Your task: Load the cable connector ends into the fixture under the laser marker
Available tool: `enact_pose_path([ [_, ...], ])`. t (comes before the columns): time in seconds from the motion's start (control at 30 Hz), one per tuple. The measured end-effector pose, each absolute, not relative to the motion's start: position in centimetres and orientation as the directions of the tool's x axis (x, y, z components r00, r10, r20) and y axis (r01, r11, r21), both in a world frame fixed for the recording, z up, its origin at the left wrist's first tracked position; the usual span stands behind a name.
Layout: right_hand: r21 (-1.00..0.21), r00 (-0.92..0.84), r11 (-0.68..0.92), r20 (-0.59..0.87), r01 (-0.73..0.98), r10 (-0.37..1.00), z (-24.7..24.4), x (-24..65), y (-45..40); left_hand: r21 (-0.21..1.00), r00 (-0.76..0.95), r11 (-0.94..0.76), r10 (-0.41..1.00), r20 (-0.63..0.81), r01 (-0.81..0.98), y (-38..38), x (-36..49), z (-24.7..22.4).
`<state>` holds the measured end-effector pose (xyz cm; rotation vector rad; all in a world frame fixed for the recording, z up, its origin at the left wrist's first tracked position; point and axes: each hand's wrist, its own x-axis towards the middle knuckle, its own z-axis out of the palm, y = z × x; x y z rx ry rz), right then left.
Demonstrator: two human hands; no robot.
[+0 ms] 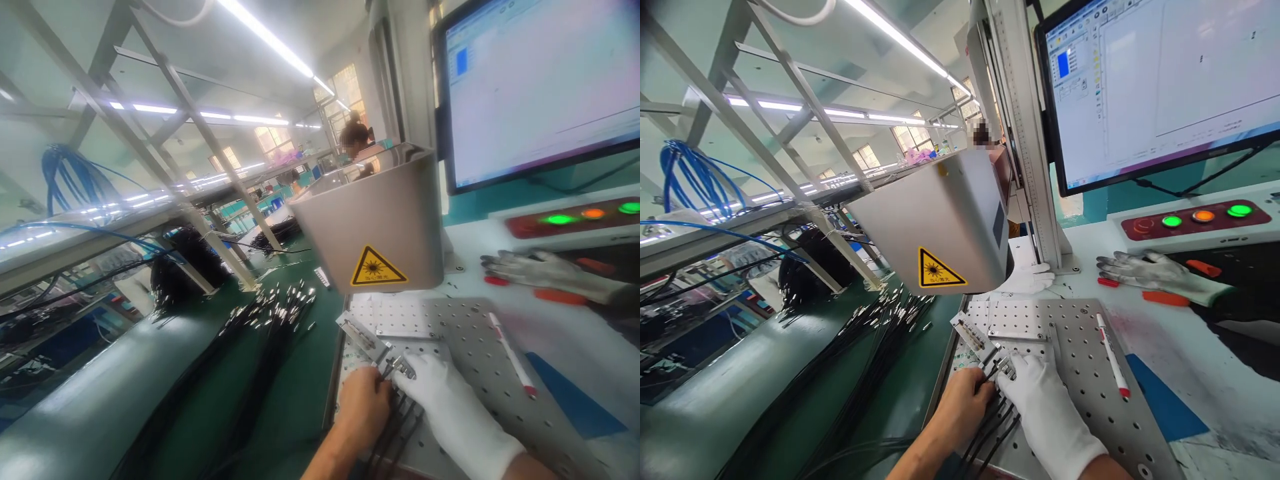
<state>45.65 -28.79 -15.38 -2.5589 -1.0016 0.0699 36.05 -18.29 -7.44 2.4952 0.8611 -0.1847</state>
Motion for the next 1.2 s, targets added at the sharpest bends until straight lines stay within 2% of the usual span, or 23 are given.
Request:
enact_pose_path([
  [0.17, -0.394, 0.721, -0.638, 0.101, 0.662, 0.686, -16.1, 46.0, -28.5, 0.299, 0.759, -0.698, 0.594, -0.265, 0.651, -19.3, 36.1, -7.9],
  [0.23, -0.393, 0.718, -0.637, 0.096, 0.664, 0.689, -16.0, 46.0, -28.6, 0.298, 0.760, -0.699, 0.598, -0.255, 0.650, -19.4, 36.1, -7.8],
  [0.4, -0.372, 0.717, -0.636, 0.136, 0.676, 0.684, -14.6, 45.7, -28.9, 0.380, 0.785, -0.687, 0.551, -0.283, 0.619, -18.8, 35.8, -7.0],
  [0.47, -0.366, 0.720, -0.636, 0.165, 0.680, 0.674, -14.3, 45.5, -29.0, 0.425, 0.801, -0.682, 0.548, -0.242, 0.595, -18.2, 35.6, -6.8],
  [0.6, -0.370, 0.732, -0.641, 0.200, 0.672, 0.651, -14.5, 45.4, -28.9, 0.594, 0.834, -0.642, 0.543, -0.092, 0.484, -16.7, 35.1, -6.7],
  [0.7, -0.369, 0.732, -0.640, 0.215, 0.674, 0.647, -14.9, 45.4, -28.9, 0.623, 0.839, -0.632, 0.539, -0.074, 0.461, -16.1, 34.8, -7.0],
  [0.77, -0.361, 0.726, -0.636, 0.224, 0.682, 0.651, -15.1, 45.5, -28.9, 0.544, 0.829, -0.671, 0.552, -0.088, 0.504, -16.2, 34.6, -7.3],
  [0.9, -0.351, 0.716, -0.629, 0.235, 0.694, 0.658, -15.7, 45.6, -28.8, 0.283, 0.804, -0.757, 0.584, -0.111, 0.589, -17.1, 34.6, -7.5],
  [1.0, -0.347, 0.713, -0.628, 0.234, 0.696, 0.661, -16.1, 45.9, -28.6, 0.119, 0.789, -0.783, 0.586, -0.185, 0.610, -17.8, 35.0, -6.9],
  [1.07, -0.341, 0.708, -0.627, 0.229, 0.701, 0.668, -16.4, 46.0, -28.4, 0.051, 0.785, -0.800, 0.573, -0.236, 0.598, -18.3, 35.3, -6.3],
  [1.2, -0.317, 0.675, -0.601, 0.230, 0.733, 0.701, -16.3, 46.0, -28.7, 0.022, 0.799, -0.822, 0.545, -0.255, 0.568, -19.0, 35.7, -5.4],
])
